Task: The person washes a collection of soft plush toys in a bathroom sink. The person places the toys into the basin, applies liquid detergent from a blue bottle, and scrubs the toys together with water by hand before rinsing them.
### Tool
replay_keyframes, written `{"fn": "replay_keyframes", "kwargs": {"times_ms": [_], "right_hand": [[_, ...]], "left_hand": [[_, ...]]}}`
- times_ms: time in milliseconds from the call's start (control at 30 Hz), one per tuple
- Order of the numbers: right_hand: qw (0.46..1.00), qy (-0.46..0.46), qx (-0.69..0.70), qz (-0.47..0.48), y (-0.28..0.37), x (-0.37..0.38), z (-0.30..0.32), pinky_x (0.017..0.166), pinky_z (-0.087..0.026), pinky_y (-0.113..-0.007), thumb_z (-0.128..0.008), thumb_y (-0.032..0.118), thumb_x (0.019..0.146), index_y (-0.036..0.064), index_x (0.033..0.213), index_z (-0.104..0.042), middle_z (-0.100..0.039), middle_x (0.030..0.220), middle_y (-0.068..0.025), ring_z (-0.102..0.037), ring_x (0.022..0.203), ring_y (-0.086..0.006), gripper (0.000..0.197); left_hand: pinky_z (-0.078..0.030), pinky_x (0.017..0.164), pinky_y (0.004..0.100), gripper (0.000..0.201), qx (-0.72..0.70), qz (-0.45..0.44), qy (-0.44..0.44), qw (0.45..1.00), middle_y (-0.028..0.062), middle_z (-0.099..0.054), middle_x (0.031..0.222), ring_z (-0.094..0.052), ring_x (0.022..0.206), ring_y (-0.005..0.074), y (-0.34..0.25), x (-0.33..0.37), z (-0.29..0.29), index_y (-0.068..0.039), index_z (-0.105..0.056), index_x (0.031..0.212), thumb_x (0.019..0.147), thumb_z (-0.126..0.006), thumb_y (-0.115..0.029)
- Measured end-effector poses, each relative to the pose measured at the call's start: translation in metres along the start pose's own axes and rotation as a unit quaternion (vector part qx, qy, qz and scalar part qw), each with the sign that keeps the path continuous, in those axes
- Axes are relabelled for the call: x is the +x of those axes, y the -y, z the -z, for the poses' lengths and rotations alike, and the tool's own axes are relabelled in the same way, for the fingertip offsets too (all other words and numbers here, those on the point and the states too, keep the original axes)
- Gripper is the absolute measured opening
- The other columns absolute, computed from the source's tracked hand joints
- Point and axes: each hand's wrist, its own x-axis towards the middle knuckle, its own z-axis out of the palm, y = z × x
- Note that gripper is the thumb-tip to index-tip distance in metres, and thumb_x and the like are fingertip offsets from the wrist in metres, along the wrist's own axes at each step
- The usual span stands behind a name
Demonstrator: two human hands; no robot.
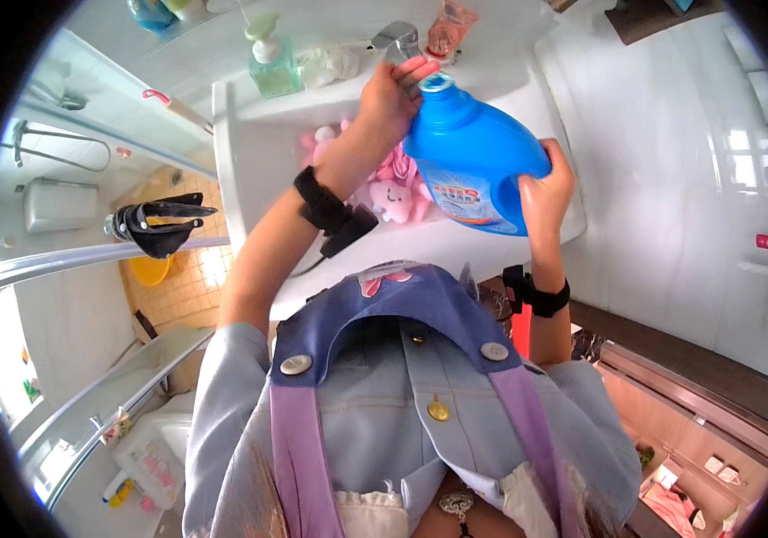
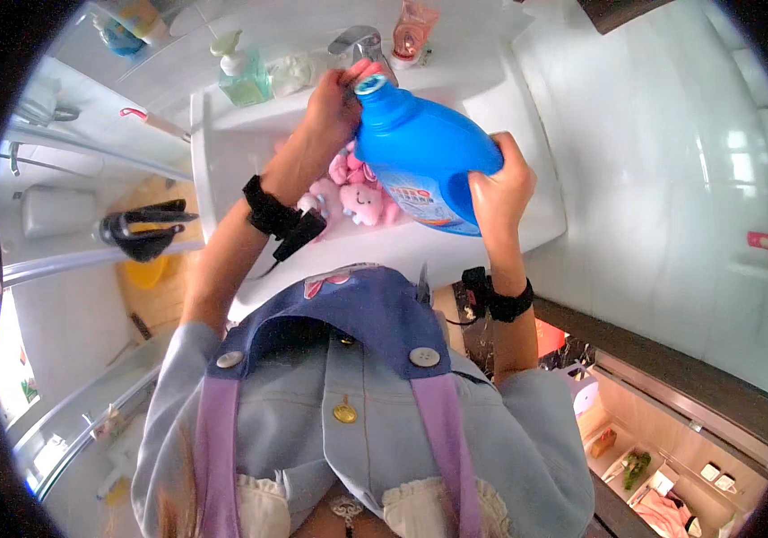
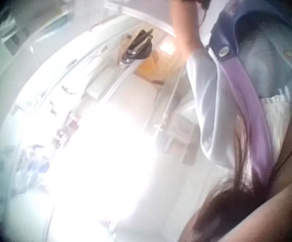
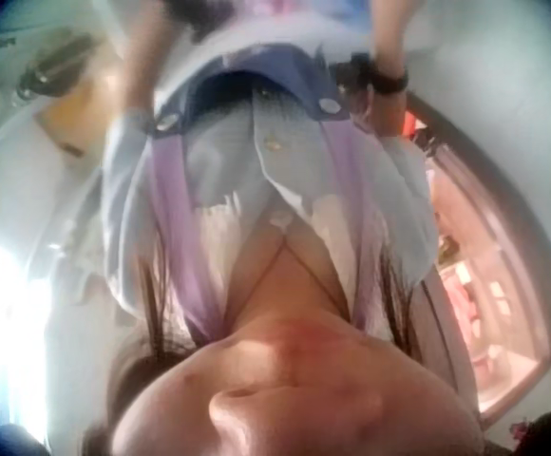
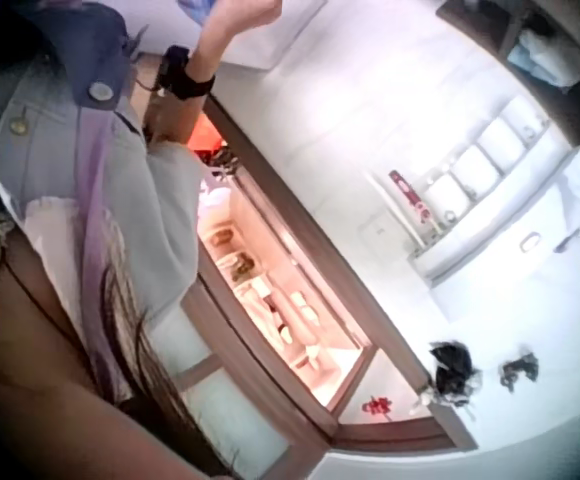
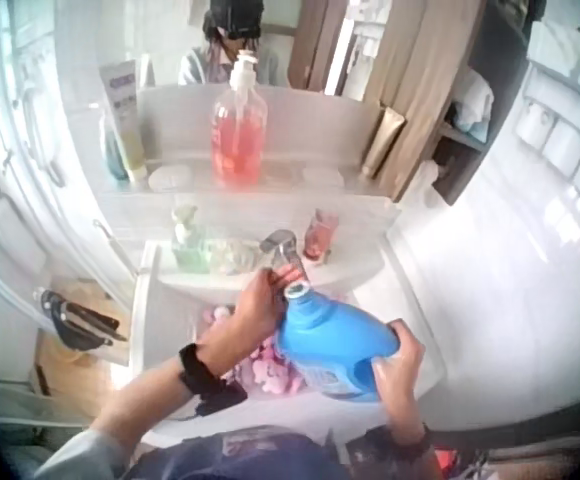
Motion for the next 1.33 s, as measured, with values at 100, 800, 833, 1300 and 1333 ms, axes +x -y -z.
{"fn": "replay_keyframes", "kwargs": {"times_ms": [100, 800, 833, 1300, 1333], "right_hand": [[0.999, -0.034, 0.041, -0.01, -0.009, 0.002, 0.008, 0.063, -0.044, -0.031, -0.052, 0.001, 0.057, 0.0014, 0.082, -0.054, -0.055, 0.067, -0.0155, -0.056, 0.062, -0.0244, 0.025], [0.909, -0.049, 0.412, -0.052, -0.092, 0.029, 0.035, 0.07, -0.045, -0.024, -0.053, 0.004, 0.08, 0.0053, 0.078, -0.05, -0.054, 0.079, -0.005, -0.051, 0.075, -0.0139, 0.004], [0.898, -0.008, 0.44, 0.011, -0.107, 0.033, 0.04, 0.072, -0.044, -0.026, -0.055, 0.006, 0.079, 0.0055, 0.078, -0.05, -0.054, 0.078, -0.0054, -0.05, 0.076, -0.0157, 0.005], [0.803, 0.204, 0.528, 0.187, -0.146, 0.084, 0.04, 0.097, -0.028, -0.042, -0.063, 0.021, 0.08, 0.0154, 0.087, -0.051, -0.054, 0.081, -0.0022, -0.044, 0.098, -0.0203, 0.016], [0.802, 0.205, 0.529, 0.186, -0.15, 0.084, 0.039, 0.097, -0.028, -0.042, -0.063, 0.021, 0.08, 0.0154, 0.087, -0.051, -0.054, 0.081, -0.0022, -0.044, 0.098, -0.0203, 0.016]], "left_hand": [[-0.046, 0.087, 0.0416, 0.039, -0.154, 0.019, -0.035, 0.987, 0.0174, -0.06, 0.101, -0.059, 0.091, 0.0277, 0.003, 0.004, 0.022, 0.003, -0.053, 0.101, 0.09, -0.023, -0.02], [-0.029, 0.049, 0.0249, 0.026, -0.29, 0.265, -0.068, 0.917, 0.0007, -0.038, 0.059, -0.034, 0.055, 0.0129, 0.017, -0.021, 0.091, -0.004, -0.049, 0.073, 0.087, -0.031, -0.014], [-0.028, 0.048, 0.0242, 0.024, -0.31, 0.276, -0.032, 0.909, 0.0001, -0.036, 0.058, -0.033, 0.054, 0.012, 0.019, -0.021, 0.096, -0.005, -0.048, 0.071, 0.087, -0.031, -0.012], [-0.016, 0.036, 0.0229, 0.02, -0.262, 0.29, -0.05, 0.919, -0.003, -0.028, 0.053, -0.024, 0.043, 0.0082, 0.028, -0.02, 0.123, -0.013, -0.037, 0.058, 0.077, -0.034, -0.007], [-0.015, 0.035, 0.0232, 0.02, -0.267, 0.293, -0.056, 0.916, -0.0031, -0.027, 0.052, -0.023, 0.042, 0.0083, 0.026, -0.019, 0.124, -0.013, -0.036, 0.057, 0.076, -0.034, -0.007]]}}
